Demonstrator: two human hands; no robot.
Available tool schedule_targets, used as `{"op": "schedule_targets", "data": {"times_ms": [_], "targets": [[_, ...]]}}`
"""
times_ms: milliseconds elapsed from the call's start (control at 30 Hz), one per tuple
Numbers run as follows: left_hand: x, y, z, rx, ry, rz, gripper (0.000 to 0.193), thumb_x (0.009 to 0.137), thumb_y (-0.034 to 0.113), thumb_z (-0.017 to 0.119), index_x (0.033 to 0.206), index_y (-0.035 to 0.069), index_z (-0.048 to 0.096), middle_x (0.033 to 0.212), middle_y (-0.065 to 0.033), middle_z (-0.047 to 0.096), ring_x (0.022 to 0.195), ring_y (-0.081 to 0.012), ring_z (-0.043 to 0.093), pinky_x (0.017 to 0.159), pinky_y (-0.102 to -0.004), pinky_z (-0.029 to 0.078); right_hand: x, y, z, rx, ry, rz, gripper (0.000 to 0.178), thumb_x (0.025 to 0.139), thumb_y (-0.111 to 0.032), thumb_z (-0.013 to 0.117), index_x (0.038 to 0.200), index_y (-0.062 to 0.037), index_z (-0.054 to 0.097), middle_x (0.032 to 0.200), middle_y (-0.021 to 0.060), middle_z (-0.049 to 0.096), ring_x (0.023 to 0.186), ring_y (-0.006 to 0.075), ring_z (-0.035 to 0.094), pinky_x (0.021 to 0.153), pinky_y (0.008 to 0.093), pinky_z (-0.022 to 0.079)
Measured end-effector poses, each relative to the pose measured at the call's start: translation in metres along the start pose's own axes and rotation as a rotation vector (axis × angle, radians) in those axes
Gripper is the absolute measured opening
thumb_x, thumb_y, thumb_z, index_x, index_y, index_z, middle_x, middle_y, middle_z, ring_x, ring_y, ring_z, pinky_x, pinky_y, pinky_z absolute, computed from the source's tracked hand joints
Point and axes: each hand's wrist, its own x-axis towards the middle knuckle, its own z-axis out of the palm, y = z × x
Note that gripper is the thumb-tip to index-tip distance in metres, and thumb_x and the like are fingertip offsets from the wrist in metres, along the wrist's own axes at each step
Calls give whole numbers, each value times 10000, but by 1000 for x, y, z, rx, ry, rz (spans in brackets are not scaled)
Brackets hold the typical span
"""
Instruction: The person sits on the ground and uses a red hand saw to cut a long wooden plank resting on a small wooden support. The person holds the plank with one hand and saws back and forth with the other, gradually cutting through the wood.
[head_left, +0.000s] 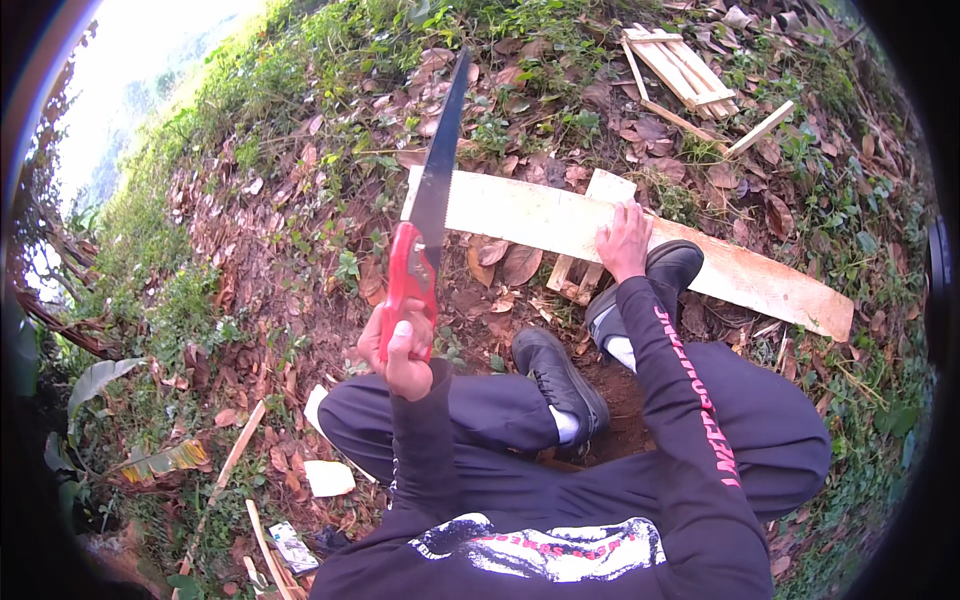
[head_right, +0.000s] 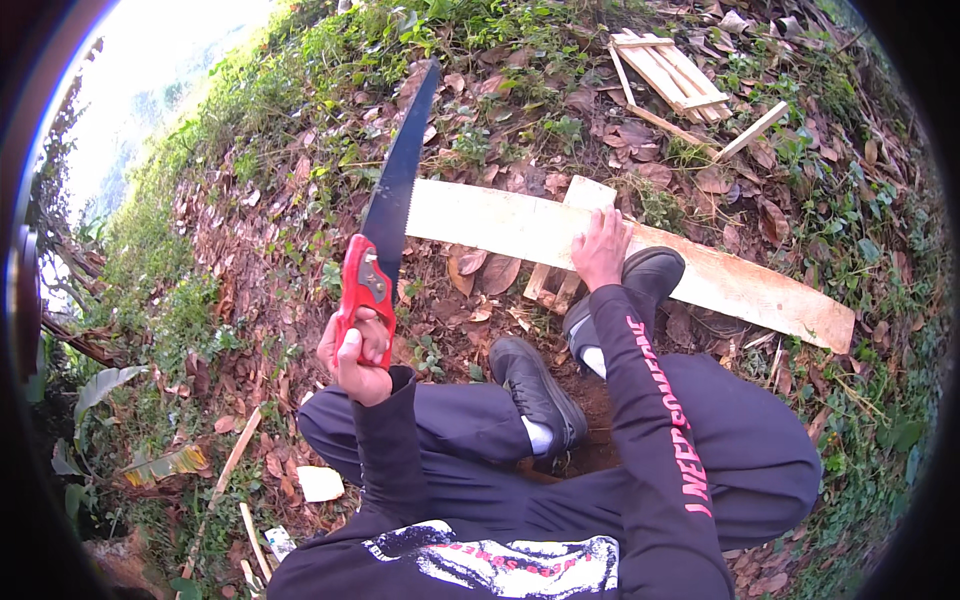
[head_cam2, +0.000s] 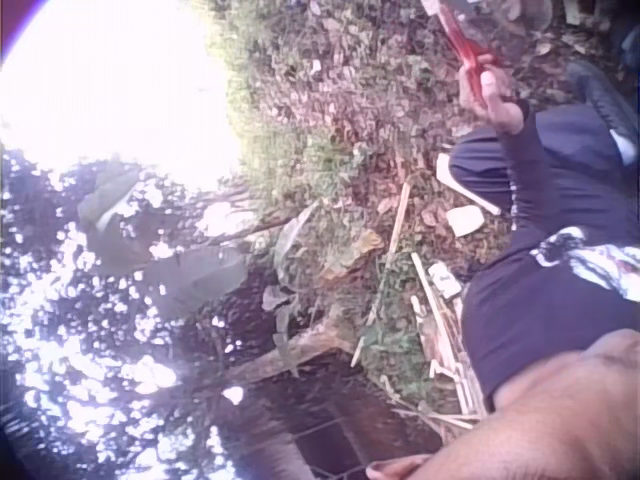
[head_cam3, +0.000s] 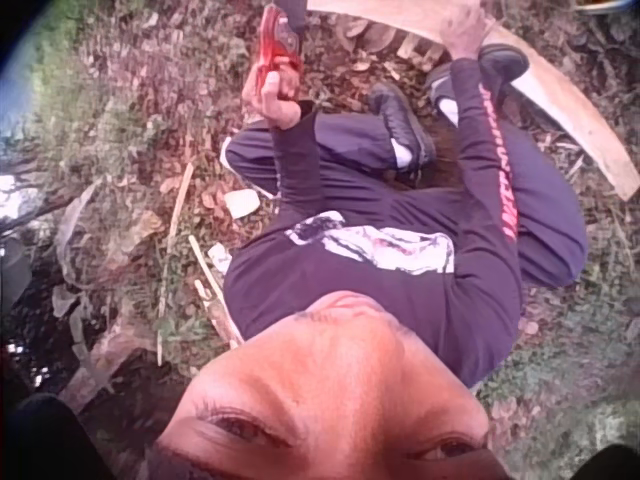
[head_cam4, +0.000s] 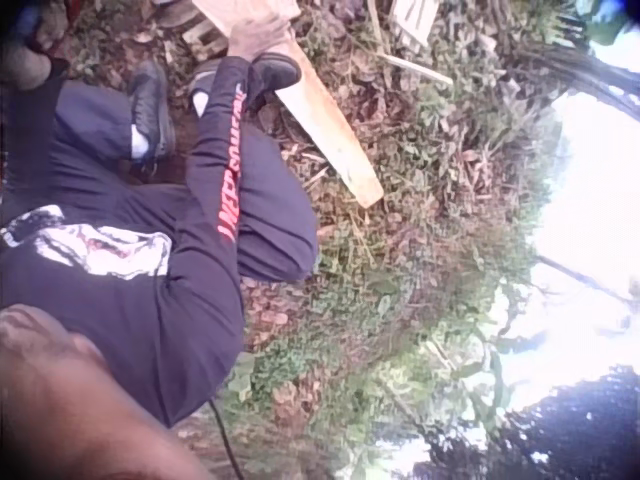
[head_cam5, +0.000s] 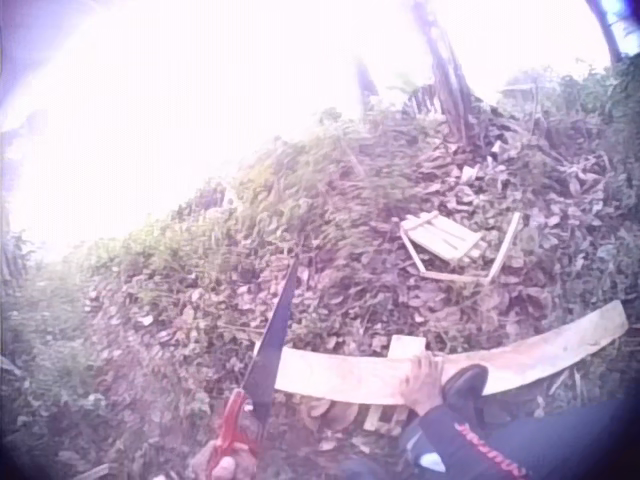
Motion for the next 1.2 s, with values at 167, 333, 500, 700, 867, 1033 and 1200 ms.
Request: {"op": "schedule_targets", "data": {"times_ms": [167, 333, 500, 700, 867, 1033, 1200], "targets": [[-9, -24, -16, 17, -76, -285, 207, 877, 134, 541, 940, -60, 574, 567, 15, 455, 448, -39, 393, 434, -190, 299, -3, -17, 14, -31, -27, -6, 607, 801, -281, 575, 1311, 22, 448, 1406, 233, 375, 1332, 383, 328, 1108, 541, 209], [-16, -53, -22, -48, -91, -379, 207, 919, 118, 488, 908, -78, 551, 541, 28, 406, 418, -31, 345, 402, -189, 289, -4, -29, 30, -61, -58, -20, 610, 814, -290, 566, 1323, 19, 436, 1412, 236, 368, 1343, 383, 317, 1108, 538, 212], [-17, -71, -27, -25, -145, -501, 211, 936, 141, 497, 933, -61, 559, 563, 39, 421, 440, -13, 336, 409, -183, 288, -1, -37, 37, -77, -58, -20, 616, 820, -295, 562, 1332, 20, 425, 1412, 241, 368, 1347, 377, 316, 1109, 531, 217], [-16, -88, -28, 11, -130, -530, 187, 933, 128, 511, 921, -50, 567, 572, 40, 431, 445, -11, 345, 417, -179, 295, 0, -40, 40, -82, -45, -22, 614, 822, -295, 559, 1329, 26, 428, 1409, 240, 372, 1343, 377, 320, 1110, 527, 216], [-17, -94, -27, 12, -136, -513, 176, 933, 121, 515, 916, -46, 570, 571, 45, 434, 447, -10, 351, 422, -176, 301, 2, -36, 45, -87, -26, -29, 612, 822, -295, 559, 1326, 27, 430, 1396, 238, 383, 1332, 376, 331, 1110, 523, 213], [-20, -91, -24, 34, -153, -489, 167, 929, 112, 521, 918, -47, 570, 572, 47, 438, 447, -7, 353, 422, -176, 303, 1, -34, 45, -75, -19, -33, 607, 825, -294, 553, 1326, 26, 430, 1389, 238, 387, 1327, 377, 335, 1108, 522, 215], [-21, -88, -25, 33, -156, -501, 165, 929, 113, 526, 918, -46, 571, 573, 47, 439, 446, -6, 353, 422, -177, 305, 0, -35, 45, -83, -20, -37, 610, 826, -299, 549, 1327, 27, 431, 1389, 243, 384, 1326, 379, 336, 1106, 521, 218]]}}
